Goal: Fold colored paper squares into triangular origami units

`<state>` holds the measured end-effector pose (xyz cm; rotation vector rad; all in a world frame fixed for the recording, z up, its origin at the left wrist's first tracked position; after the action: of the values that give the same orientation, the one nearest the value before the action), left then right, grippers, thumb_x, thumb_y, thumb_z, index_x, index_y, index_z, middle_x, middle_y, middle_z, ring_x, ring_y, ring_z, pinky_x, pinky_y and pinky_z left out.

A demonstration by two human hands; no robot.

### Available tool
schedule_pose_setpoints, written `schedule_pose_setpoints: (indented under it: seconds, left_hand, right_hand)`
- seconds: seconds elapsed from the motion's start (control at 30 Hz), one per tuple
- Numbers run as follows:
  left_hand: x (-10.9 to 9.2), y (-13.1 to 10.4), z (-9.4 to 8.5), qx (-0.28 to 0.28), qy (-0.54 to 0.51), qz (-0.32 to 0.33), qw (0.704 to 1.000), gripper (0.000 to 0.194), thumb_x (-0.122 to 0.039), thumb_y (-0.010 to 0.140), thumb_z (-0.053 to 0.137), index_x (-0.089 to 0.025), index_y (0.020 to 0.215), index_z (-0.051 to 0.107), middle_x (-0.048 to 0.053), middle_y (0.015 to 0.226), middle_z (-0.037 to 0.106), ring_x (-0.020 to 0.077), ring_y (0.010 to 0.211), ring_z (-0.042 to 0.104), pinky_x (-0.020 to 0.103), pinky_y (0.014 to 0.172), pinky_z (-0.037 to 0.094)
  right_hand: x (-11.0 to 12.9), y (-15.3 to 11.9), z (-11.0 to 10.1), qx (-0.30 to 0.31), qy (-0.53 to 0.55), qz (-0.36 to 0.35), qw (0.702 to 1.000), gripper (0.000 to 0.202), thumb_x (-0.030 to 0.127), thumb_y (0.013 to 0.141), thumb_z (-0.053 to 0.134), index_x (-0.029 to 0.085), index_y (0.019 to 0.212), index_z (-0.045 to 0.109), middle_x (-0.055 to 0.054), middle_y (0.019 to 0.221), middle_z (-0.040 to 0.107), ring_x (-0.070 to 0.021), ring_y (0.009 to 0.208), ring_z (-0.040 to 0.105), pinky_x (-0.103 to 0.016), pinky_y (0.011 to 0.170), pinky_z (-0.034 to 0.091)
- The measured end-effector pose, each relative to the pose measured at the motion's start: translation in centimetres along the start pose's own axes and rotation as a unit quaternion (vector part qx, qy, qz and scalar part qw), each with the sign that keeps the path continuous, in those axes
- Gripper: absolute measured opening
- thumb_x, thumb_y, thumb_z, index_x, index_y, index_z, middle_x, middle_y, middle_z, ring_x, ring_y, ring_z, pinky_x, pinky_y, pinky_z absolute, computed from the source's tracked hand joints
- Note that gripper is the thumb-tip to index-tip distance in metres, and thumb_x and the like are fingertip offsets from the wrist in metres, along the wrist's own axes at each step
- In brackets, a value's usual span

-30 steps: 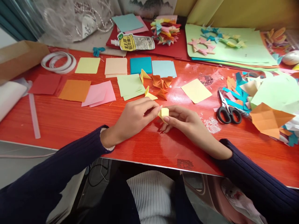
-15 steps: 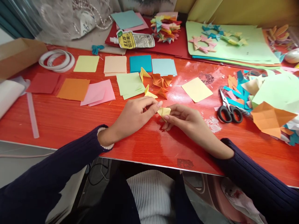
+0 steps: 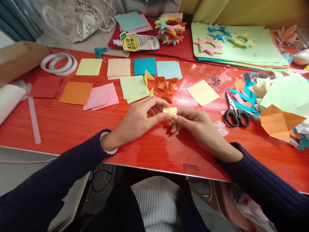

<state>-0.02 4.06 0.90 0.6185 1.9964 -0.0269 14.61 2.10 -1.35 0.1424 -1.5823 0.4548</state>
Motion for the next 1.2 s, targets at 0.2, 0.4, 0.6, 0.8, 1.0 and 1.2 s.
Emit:
schedule_pose_setpoints:
  seconds: [0.2, 0.4, 0.6, 0.8, 1.0, 1.2]
  left_hand:
    - [-0.3, 0.0, -0.2, -0.026, 0.034, 0.025, 0.999, 0.015, -0.033, 0.085, 0.057, -0.02, 0.083, 0.063, 0.0, 0.081, 0.063, 0.01, 0.074, 0.057, 0.022, 0.068, 0.047]
    - [0.1, -0.2, -0.4, -0.04, -0.005, -0.023, 0.999, 0.017, -0.032, 0.088, 0.053, -0.02, 0.081, 0.062, -0.004, 0.064, 0.061, 0.0071, 0.057, 0.057, 0.019, 0.058, 0.047]
    - [0.4, -0.4, 0.2, -0.024, -0.04, -0.038, 0.998, 0.01, -0.028, 0.086, 0.056, -0.02, 0.091, 0.06, -0.003, 0.075, 0.065, 0.0076, 0.06, 0.063, 0.018, 0.06, 0.051]
    - [1.1, -0.1, 0.7, 0.029, -0.13, -0.104, 0.986, 0.017, -0.027, 0.086, 0.055, -0.018, 0.1, 0.06, -0.003, 0.063, 0.064, 0.0092, 0.056, 0.064, 0.017, 0.056, 0.054]
    - [1.4, 0.0, 0.8, 0.041, -0.162, -0.115, 0.979, 0.024, -0.023, 0.084, 0.058, -0.017, 0.107, 0.061, 0.0, 0.074, 0.069, 0.0119, 0.066, 0.068, 0.022, 0.065, 0.058]
    - [1.4, -0.1, 1.0, 0.06, -0.203, -0.12, 0.97, 0.029, -0.017, 0.083, 0.058, -0.02, 0.112, 0.062, 0.0, 0.075, 0.071, 0.0125, 0.069, 0.069, 0.024, 0.07, 0.059]
  right_hand:
    - [-0.5, -0.2, 0.6, 0.045, 0.102, 0.038, 0.993, 0.029, 0.04, 0.086, 0.053, 0.016, 0.1, 0.062, -0.001, 0.074, 0.061, -0.0091, 0.057, 0.059, -0.022, 0.052, 0.049]
    - [-0.1, -0.1, 0.8, 0.068, 0.122, 0.002, 0.99, 0.036, 0.039, 0.082, 0.06, 0.019, 0.111, 0.058, -0.002, 0.084, 0.062, -0.0115, 0.069, 0.063, -0.026, 0.066, 0.052]
    - [-0.7, 0.2, 0.6, 0.043, 0.116, 0.042, 0.991, 0.025, 0.03, 0.081, 0.062, 0.015, 0.1, 0.058, -0.004, 0.088, 0.063, -0.0115, 0.071, 0.061, -0.027, 0.071, 0.052]
    - [-0.1, 0.0, 0.3, -0.015, 0.026, -0.042, 0.999, 0.026, 0.024, 0.079, 0.064, 0.019, 0.103, 0.055, -0.001, 0.082, 0.063, -0.0131, 0.076, 0.062, -0.027, 0.072, 0.051]
    - [-0.1, 0.0, 0.0, -0.036, 0.006, 0.001, 0.999, 0.026, 0.032, 0.079, 0.064, 0.019, 0.101, 0.056, -0.002, 0.08, 0.066, -0.0145, 0.073, 0.064, -0.029, 0.069, 0.054]
    - [-0.2, -0.1, 0.0, -0.023, 0.025, 0.057, 0.998, 0.017, 0.033, 0.078, 0.065, 0.017, 0.077, 0.06, -0.002, 0.072, 0.065, -0.014, 0.063, 0.065, -0.027, 0.063, 0.055]
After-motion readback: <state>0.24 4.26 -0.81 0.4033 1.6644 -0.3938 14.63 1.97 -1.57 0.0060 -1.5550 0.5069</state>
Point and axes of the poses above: each hand's wrist, its own y-axis towards the middle knuckle, its own z-axis out of the palm, x = y × z, the point moved 5 cm from there along y, towards the middle knuckle
